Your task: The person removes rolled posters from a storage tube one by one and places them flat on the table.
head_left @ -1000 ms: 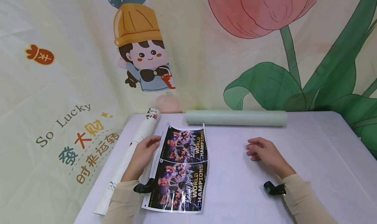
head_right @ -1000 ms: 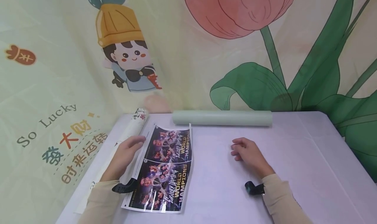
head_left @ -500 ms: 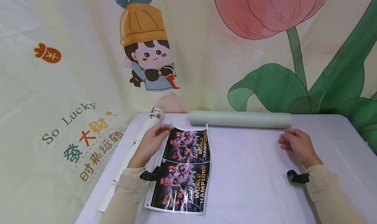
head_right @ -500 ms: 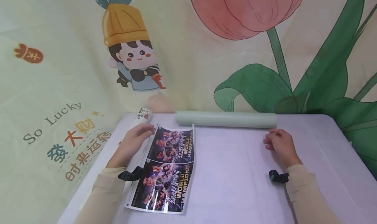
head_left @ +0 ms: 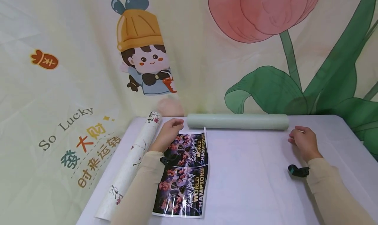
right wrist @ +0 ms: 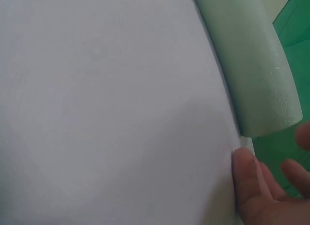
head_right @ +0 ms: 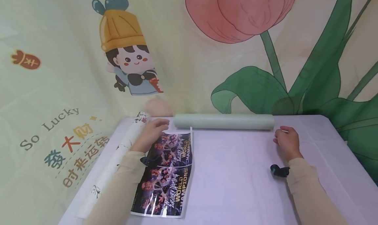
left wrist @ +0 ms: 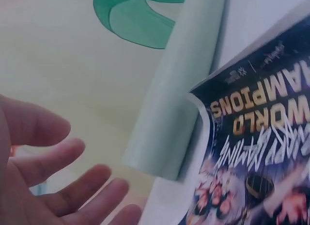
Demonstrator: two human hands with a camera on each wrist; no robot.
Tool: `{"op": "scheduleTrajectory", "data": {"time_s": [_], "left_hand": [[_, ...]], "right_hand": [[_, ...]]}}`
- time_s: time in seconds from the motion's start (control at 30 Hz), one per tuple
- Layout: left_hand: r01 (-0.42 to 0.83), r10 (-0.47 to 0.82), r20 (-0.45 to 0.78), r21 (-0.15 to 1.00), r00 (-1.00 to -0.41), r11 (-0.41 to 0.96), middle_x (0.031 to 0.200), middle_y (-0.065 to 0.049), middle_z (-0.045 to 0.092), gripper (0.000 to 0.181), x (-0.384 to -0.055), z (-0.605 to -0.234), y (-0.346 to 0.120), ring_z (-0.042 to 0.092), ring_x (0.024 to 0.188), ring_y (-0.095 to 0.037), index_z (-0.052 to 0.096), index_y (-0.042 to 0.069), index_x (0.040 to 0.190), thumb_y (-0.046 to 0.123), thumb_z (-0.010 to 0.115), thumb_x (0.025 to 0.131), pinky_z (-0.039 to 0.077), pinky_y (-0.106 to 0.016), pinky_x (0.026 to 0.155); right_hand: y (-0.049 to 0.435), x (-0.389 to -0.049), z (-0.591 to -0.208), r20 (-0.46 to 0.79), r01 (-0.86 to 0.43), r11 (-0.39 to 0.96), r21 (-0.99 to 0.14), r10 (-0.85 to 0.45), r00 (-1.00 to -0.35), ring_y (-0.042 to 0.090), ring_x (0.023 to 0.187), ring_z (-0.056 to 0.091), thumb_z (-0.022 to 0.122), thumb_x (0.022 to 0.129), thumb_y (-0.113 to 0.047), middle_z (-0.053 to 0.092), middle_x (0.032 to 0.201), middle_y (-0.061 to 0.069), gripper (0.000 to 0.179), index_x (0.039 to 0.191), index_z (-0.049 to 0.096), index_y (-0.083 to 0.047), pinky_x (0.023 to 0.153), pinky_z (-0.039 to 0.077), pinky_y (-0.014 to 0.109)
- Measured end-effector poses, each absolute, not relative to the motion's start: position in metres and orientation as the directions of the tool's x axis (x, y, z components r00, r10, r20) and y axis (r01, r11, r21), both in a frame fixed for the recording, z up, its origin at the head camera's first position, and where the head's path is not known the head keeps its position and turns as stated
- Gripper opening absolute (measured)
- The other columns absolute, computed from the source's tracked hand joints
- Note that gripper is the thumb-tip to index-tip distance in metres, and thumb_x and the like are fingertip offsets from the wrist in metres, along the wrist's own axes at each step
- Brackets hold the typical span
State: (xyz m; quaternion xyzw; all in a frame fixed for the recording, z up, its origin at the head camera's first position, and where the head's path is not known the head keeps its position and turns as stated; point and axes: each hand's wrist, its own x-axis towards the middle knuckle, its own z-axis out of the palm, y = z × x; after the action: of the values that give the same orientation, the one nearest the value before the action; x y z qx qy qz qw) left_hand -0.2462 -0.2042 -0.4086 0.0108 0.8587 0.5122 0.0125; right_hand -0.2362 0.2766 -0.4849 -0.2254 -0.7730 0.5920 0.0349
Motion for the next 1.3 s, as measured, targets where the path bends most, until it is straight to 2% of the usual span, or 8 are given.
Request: {"op": "scheduleTrajectory", "data": {"time_s": [0.1,0.2,0.3,0.43,0.53,0.73,0.97,1.3], "left_hand": [[0.002,0.003,0.0,0.883,-1.0,0.47,0.137,-0.016,0.056,0.038,-0.257,-0.417,-0.198,0.052,0.124,-0.032,0.058,0.003,0.136,0.017,0.055,0.101,0.044,-0.051,0.099],[0.027,-0.001,0.032,0.835,-0.999,0.55,0.137,-0.016,0.056,0.037,-0.268,-0.427,-0.191,0.052,0.123,-0.031,0.06,0.005,0.134,0.016,0.056,0.1,0.044,-0.049,0.099],[0.064,0.018,0.069,0.768,-0.997,0.637,0.14,-0.017,0.054,0.038,-0.277,-0.433,-0.183,0.057,0.11,-0.036,0.059,0.006,0.135,0.014,0.055,0.098,0.047,-0.049,0.092],[0.113,0.035,0.13,0.665,-0.991,0.739,0.145,-0.019,0.048,0.043,-0.285,-0.435,-0.174,0.052,0.118,-0.039,0.056,0.004,0.138,0.01,0.056,0.095,0.044,-0.052,0.098],[0.095,0.025,0.122,0.613,-0.992,0.784,0.151,-0.019,0.038,0.048,-0.289,-0.435,-0.17,0.035,0.137,-0.037,0.053,0.007,0.143,0.013,0.058,0.095,0.038,-0.053,0.107],[0.037,-0.014,0.076,0.625,-0.997,0.78,0.16,-0.022,0.023,0.055,-0.299,-0.444,-0.169,0.028,0.141,-0.048,0.049,0.014,0.149,0.016,0.056,0.094,0.037,-0.06,0.105],[0.039,0.016,0.04,0.684,-0.999,0.728,0.154,-0.025,0.031,0.064,-0.309,-0.455,-0.171,0.04,0.135,-0.041,0.04,0.008,0.154,0.014,0.057,0.092,0.039,-0.052,0.106],[0.005,-0.002,0.008,0.809,-1.0,0.588,0.155,-0.02,0.036,0.066,-0.316,-0.46,-0.152,0.042,0.127,-0.033,0.036,0.008,0.155,0.015,0.056,0.092,0.038,-0.049,0.101]], "right_hand": [[0.276,-0.241,-0.488,-0.217,0.302,0.18,-0.936,0.379,-0.899,0.006,0.083,0.061,0.043,0.1,-0.023,0.05,0.127,0.018,0.063,0.156,0.026,0.002,0.074,0.055,0.019],[0.275,-0.243,-0.49,-0.221,0.302,0.182,-0.936,0.366,-0.904,0.01,0.09,0.06,0.043,0.1,-0.024,0.046,0.137,0.022,0.065,0.157,0.024,0.0,0.076,0.055,0.018],[0.273,-0.245,-0.49,-0.207,0.296,0.206,-0.933,0.364,-0.908,0.015,0.096,0.059,0.042,0.1,-0.025,0.041,0.146,0.025,0.065,0.157,0.024,0.0,0.077,0.054,0.019],[0.269,-0.247,-0.487,-0.186,0.281,0.243,-0.928,0.351,-0.918,0.024,0.105,0.059,0.041,0.101,-0.027,0.037,0.152,0.027,0.065,0.157,0.023,0.0,0.085,0.053,0.026],[0.266,-0.248,-0.486,-0.177,0.27,0.248,-0.93,0.343,-0.923,0.029,0.113,0.056,0.041,0.103,-0.028,0.034,0.154,0.026,0.065,0.158,0.022,0.0,0.092,0.051,0.032],[0.26,-0.25,-0.486,-0.148,0.237,0.256,-0.937,0.325,-0.934,0.033,0.125,0.049,0.04,0.103,-0.026,0.033,0.156,0.023,0.061,0.156,0.026,0.001,0.098,0.048,0.038],[0.251,-0.25,-0.486,-0.17,0.261,0.252,-0.932,0.33,-0.928,0.034,0.124,0.05,0.042,0.103,-0.026,0.036,0.155,0.022,0.059,0.155,0.03,0.001,0.102,0.045,0.042],[0.257,-0.245,-0.482,-0.169,0.258,0.243,-0.935,0.334,-0.927,0.036,0.131,0.047,0.04,0.104,-0.025,0.033,0.155,0.026,0.06,0.154,0.028,0.005,0.107,0.041,0.047]]}}
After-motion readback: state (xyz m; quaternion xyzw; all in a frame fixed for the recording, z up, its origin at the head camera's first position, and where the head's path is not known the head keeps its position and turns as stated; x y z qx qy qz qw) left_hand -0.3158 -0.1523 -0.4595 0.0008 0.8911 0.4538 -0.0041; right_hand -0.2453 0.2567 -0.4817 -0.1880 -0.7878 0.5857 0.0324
